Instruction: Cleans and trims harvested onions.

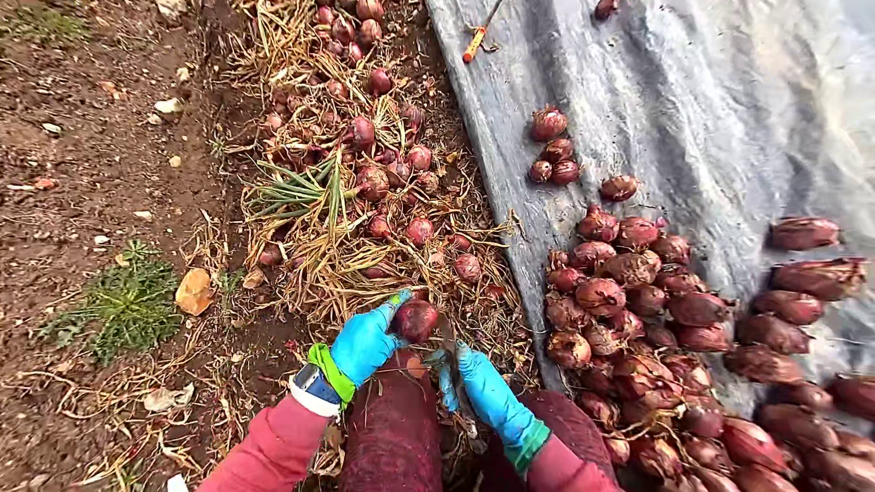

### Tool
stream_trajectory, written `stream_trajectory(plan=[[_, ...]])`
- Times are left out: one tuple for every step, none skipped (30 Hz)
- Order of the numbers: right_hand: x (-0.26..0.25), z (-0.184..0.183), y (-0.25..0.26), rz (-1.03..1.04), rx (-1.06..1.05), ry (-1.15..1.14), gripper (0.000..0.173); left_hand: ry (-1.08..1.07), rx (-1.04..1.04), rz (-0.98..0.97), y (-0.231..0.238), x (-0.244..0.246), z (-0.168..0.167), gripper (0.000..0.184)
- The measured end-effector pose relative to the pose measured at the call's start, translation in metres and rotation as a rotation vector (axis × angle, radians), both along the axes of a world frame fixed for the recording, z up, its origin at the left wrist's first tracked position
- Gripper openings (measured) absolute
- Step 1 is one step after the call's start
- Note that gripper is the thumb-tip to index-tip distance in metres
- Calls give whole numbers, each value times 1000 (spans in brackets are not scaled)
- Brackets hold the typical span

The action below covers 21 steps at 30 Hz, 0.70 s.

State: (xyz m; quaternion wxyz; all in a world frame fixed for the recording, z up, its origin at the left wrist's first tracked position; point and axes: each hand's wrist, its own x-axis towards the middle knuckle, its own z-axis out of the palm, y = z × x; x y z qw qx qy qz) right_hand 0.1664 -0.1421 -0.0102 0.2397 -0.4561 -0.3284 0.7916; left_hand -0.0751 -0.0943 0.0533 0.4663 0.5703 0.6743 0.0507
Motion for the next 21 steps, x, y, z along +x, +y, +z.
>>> stream_trajectory(plan=[[-7,6,16,-8,43,19,86,15,6,-103,6,5,7,55],[-11,9,29,-37,86,23,87,68,52,-247,10,7,12,37],[-12,12,40,-60,133,1,88,113,132,-389,14,7,15,25],[-11,14,50,-74,179,-34,92,133,225,-512,20,4,17,24],[-9,17,56,-68,203,-59,94,131,308,-602,27,0,22,21],[-5,20,61,-52,219,-73,95,123,385,-665,36,-5,26,18],[-1,23,67,-31,224,-83,94,119,450,-703,46,-10,29,19],[5,29,70,-13,216,-95,91,125,471,-718,55,-14,33,21],[13,35,72,1,213,-93,89,134,471,-705,62,-18,35,21],[21,39,71,-5,211,-75,88,131,461,-656,69,-20,37,24],[27,40,70,-38,204,-57,88,108,465,-589,74,-20,39,25],[29,39,67,-73,195,-66,89,66,469,-515,77,-16,42,27],[30,36,64,-73,175,-104,91,25,475,-460,76,-6,46,30],[33,33,60,-3,160,-152,93,21,463,-448,73,9,52,33],[37,32,58,118,170,-188,94,73,398,-495,69,29,61,35],[41,33,58,224,207,-201,95,167,291,-602,65,51,72,37],[44,37,60,273,248,-207,94,265,162,-725,63,73,81,38],[47,43,59,274,284,-225,93,308,72,-798,60,90,85,38],[51,46,55,239,312,-246,93,328,47,-806,58,99,84,39],[57,48,53,154,332,-267,95,337,79,-726,60,100,79,40],[65,48,53,27,332,-260,97,343,139,-576,66,94,70,38]])
